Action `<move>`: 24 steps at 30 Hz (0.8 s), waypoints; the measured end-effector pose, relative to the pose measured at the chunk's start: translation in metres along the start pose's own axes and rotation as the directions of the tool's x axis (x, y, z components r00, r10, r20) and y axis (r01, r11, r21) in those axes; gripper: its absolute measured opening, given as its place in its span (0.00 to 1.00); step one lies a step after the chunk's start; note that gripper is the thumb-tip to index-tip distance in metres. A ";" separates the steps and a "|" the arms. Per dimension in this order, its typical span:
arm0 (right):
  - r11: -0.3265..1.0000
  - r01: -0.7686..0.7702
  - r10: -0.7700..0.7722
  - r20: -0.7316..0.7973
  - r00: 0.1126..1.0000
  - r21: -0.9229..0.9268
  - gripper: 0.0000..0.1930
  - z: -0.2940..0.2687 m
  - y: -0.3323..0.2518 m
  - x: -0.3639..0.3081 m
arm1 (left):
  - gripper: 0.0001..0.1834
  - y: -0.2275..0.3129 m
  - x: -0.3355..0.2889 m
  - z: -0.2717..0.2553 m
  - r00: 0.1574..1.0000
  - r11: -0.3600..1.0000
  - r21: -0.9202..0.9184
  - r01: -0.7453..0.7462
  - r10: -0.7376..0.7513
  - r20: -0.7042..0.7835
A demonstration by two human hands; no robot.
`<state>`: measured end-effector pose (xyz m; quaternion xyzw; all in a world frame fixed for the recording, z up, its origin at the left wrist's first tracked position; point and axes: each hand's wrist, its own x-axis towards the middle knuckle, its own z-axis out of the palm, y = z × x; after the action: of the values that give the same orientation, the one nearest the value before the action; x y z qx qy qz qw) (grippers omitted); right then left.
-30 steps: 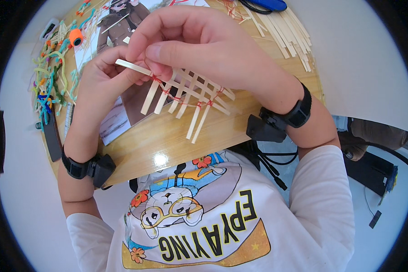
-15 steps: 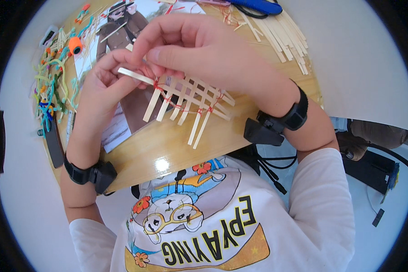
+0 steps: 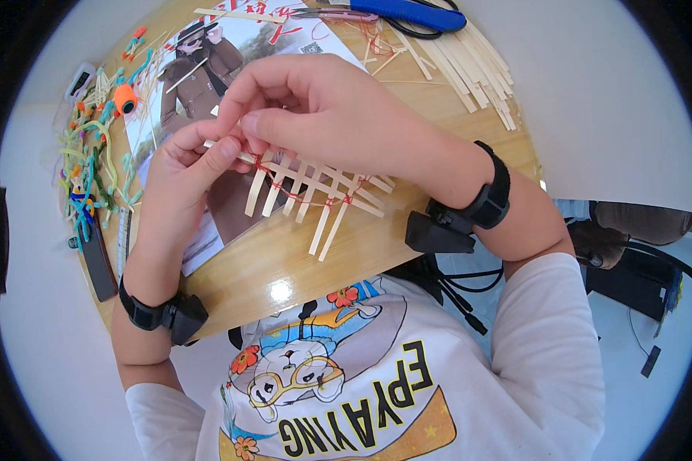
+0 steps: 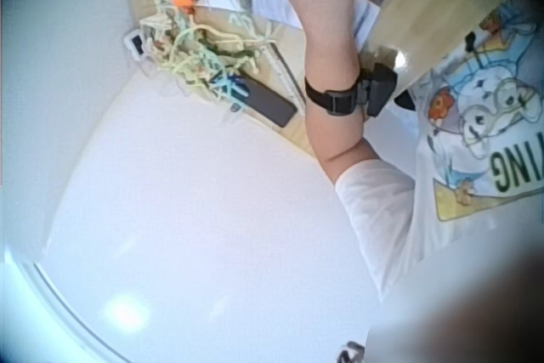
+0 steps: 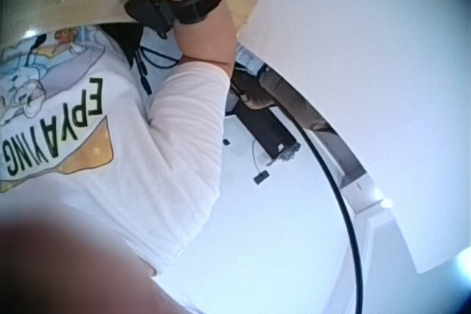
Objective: The person is weaving thin wooden or bamboo strips together, securing them with red string to create a pattern.
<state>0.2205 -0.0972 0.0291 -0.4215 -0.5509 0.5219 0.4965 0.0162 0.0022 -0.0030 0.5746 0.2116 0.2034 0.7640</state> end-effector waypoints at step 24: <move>0.994 0.107 -0.111 0.127 0.986 0.035 0.09 -0.006 0.015 0.002 | 0.13 -0.004 0.002 0.004 0.997 0.984 0.164 -0.070 0.065 0.039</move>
<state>0.2257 -0.0925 0.0146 -0.3493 -0.5966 0.5277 0.4936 0.0204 -0.0013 -0.0056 0.6460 0.1953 0.2013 0.7099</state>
